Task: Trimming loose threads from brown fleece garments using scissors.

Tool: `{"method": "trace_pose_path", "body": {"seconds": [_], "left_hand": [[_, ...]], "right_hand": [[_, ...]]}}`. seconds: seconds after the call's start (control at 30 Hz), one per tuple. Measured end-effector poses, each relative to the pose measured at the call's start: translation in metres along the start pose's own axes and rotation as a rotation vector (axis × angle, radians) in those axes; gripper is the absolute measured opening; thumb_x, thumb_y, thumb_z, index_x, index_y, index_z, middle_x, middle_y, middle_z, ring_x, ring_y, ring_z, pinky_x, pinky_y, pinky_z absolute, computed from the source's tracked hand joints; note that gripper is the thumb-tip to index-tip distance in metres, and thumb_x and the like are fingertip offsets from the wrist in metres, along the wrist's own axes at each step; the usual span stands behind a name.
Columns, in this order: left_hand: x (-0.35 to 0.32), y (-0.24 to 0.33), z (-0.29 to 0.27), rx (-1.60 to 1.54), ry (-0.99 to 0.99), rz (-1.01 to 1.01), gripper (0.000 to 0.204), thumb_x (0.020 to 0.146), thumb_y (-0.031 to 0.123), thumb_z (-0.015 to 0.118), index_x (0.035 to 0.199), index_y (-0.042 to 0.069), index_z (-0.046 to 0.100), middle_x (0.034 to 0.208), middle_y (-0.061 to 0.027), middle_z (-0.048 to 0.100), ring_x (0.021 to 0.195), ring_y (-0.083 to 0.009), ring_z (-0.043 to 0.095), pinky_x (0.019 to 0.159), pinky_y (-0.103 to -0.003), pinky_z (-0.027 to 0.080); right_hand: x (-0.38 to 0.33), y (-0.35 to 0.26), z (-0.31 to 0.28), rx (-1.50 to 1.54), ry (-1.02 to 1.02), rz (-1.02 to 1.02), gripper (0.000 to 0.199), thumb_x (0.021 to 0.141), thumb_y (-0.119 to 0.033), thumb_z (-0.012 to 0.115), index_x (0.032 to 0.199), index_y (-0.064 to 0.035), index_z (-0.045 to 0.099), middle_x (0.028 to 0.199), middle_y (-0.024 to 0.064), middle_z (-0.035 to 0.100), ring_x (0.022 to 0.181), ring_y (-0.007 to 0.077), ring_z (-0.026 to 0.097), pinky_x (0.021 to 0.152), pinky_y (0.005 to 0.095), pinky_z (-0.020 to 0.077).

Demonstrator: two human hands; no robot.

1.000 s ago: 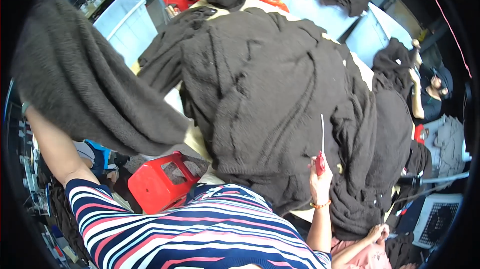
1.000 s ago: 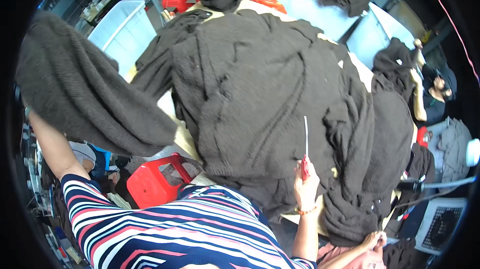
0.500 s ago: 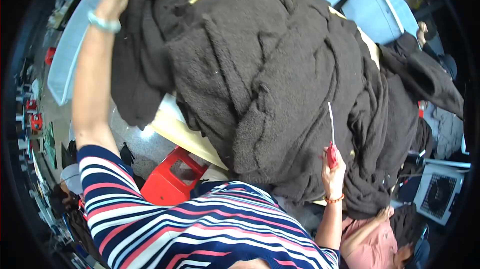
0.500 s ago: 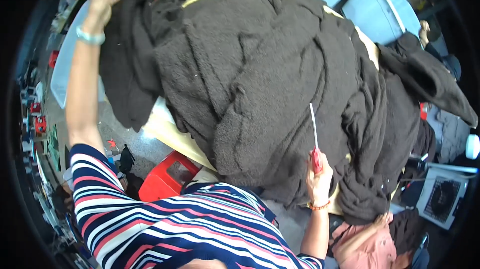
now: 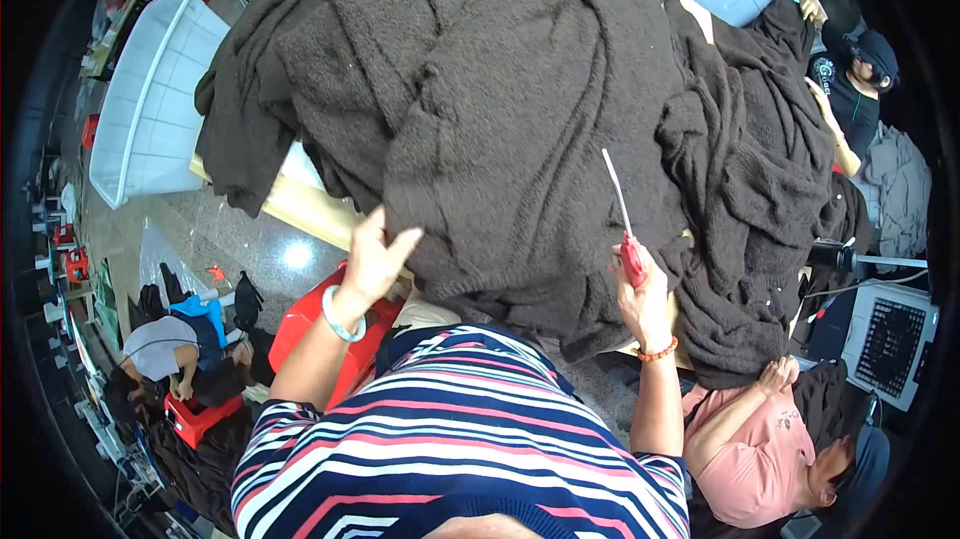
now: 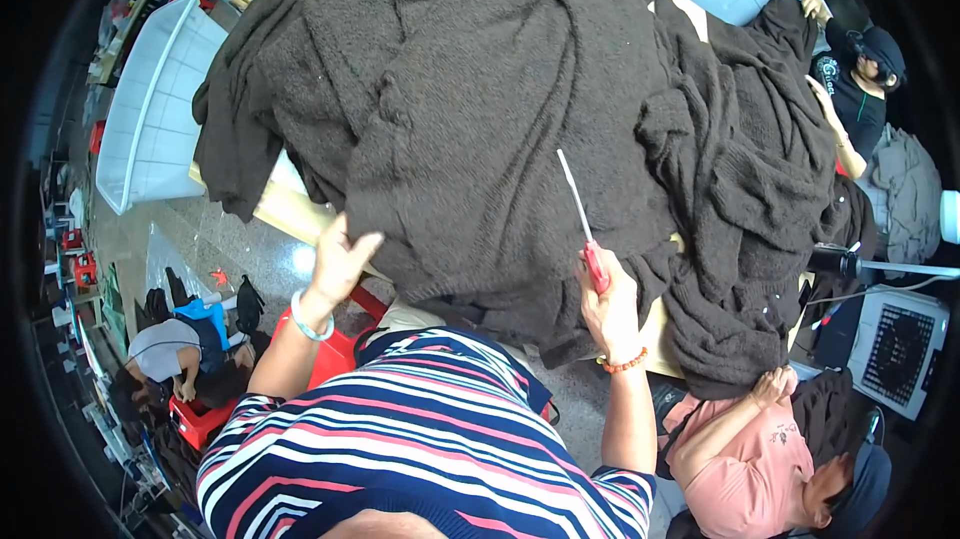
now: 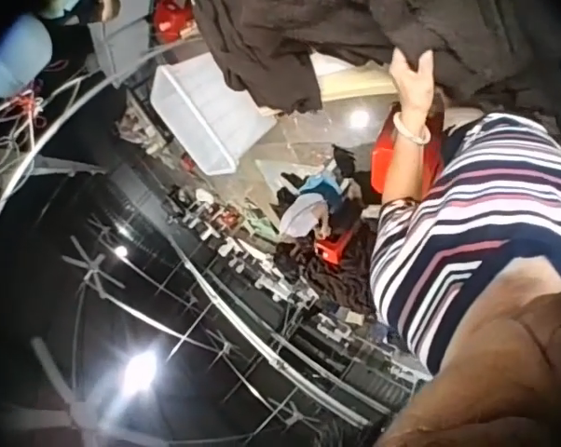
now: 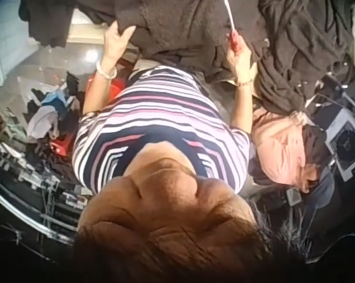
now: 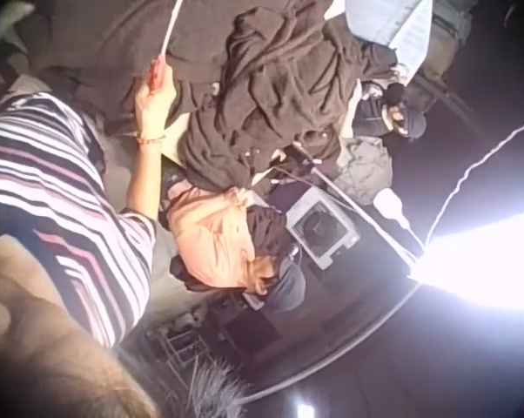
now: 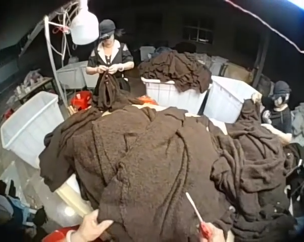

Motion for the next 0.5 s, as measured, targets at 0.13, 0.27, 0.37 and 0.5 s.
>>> {"method": "trace_pose_path", "body": {"seconds": [0.13, 0.27, 0.37, 0.5], "left_hand": [[-0.006, 0.086, 0.054, 0.034, 0.138, 0.204, 0.011, 0.091, 0.008, 0.064, 0.093, -0.001, 0.057, 0.084, -0.0043, 0.063, 0.076, -0.0100, 0.056, 0.070, -0.026, 0.049], [-0.048, 0.077, 0.226, 0.293, -0.517, 0.414, 0.038, 0.083, 0.021, 0.071, 0.111, 0.000, 0.058, 0.113, -0.0232, 0.055, 0.106, -0.0361, 0.056, 0.089, -0.040, 0.047], [-0.088, 0.075, 0.244, 0.381, -0.640, 0.635, 0.033, 0.082, 0.018, 0.071, 0.109, 0.003, 0.061, 0.129, -0.0225, 0.053, 0.115, -0.0374, 0.055, 0.097, -0.043, 0.045], [-0.064, 0.066, 0.153, 0.421, -0.081, 0.456, 0.030, 0.081, 0.013, 0.073, 0.107, 0.002, 0.064, 0.109, -0.0138, 0.062, 0.097, -0.0269, 0.062, 0.083, -0.036, 0.051]], "right_hand": [[-0.017, 0.018, -0.012, 0.020, -0.075, -0.036, 0.018, 0.093, 0.004, 0.053, 0.110, 0.0029, 0.059, 0.095, 0.0073, 0.061, 0.092, 0.0121, 0.060, 0.082, 0.0263, 0.0513], [-0.033, 0.034, -0.040, 0.130, 0.011, 0.069, 0.012, 0.095, -0.004, 0.056, 0.106, -0.0005, 0.061, 0.086, 0.0006, 0.060, 0.076, 0.0089, 0.058, 0.070, 0.0239, 0.0476], [-0.048, 0.048, -0.063, 0.182, 0.086, 0.095, 0.010, 0.096, -0.004, 0.056, 0.104, -0.0003, 0.062, 0.086, 0.0008, 0.061, 0.078, 0.0089, 0.058, 0.071, 0.0238, 0.0473], [-0.063, 0.054, -0.059, -0.071, 0.050, 0.035, 0.010, 0.091, -0.003, 0.061, 0.101, 0.0003, 0.062, 0.084, 0.0011, 0.061, 0.078, 0.0097, 0.058, 0.072, 0.0254, 0.0480]]}}
Point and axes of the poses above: each hand's wrist, its own x-axis towards the middle knuckle, its own z-axis out of the palm, y = z × x, the point moved 10 cm from there along x, towards the middle knuckle
